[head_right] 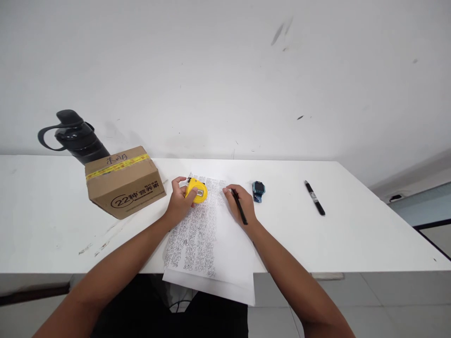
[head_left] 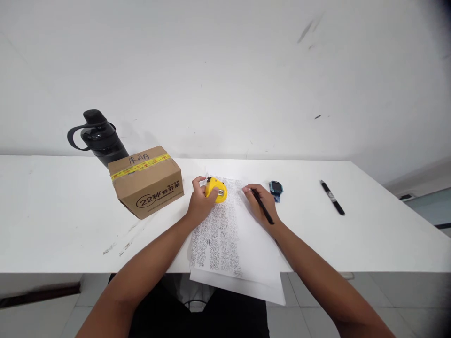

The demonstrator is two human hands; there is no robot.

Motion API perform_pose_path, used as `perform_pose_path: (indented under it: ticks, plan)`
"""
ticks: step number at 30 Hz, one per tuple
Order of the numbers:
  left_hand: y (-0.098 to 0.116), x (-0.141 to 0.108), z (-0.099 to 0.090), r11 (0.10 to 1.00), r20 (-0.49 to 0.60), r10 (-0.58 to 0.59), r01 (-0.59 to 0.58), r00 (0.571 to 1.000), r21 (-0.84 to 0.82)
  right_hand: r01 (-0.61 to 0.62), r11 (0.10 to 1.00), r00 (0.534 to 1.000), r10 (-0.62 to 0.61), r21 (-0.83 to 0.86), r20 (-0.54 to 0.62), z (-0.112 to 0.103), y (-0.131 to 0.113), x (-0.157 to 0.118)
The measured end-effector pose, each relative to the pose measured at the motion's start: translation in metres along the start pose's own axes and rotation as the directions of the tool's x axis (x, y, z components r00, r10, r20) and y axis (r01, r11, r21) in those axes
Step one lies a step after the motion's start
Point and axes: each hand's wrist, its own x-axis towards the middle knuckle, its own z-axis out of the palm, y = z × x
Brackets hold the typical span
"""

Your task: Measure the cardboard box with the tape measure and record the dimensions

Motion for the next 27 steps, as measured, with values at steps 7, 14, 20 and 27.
perform_pose_path:
  ticks: [7, 14, 20, 27]
  plan:
    - [0.0, 0.001, 0.0, 1.0, 0.01, -0.013, 0.013, 1.0, -0.006, -0.09, 0.996, 0.993, 0.092, 0.025, -0.074, 0.008, 0.016, 0.008]
    - [-0.002, 0.001, -0.001, 0.999, -0.015, 0.012, -0.011, 1.0, 0.04, -0.051, 0.996, 0.999, 0.051, -0.073, 0.001, 0.007, 0.015, 0.006]
    - [-0.003, 0.0, 0.0, 0.998, -0.031, 0.026, -0.024, 0.999, 0.049, -0.073, 0.991, 0.997, 0.076, -0.108, 0.022, 0.006, 0.01, 0.006]
    - [-0.006, -0.01, -0.003, 0.933, -0.035, 0.321, -0.309, 0.947, 0.182, 0.291, 0.956, 0.937, -0.281, -0.02, 0.208, 0.007, -0.001, -0.002]
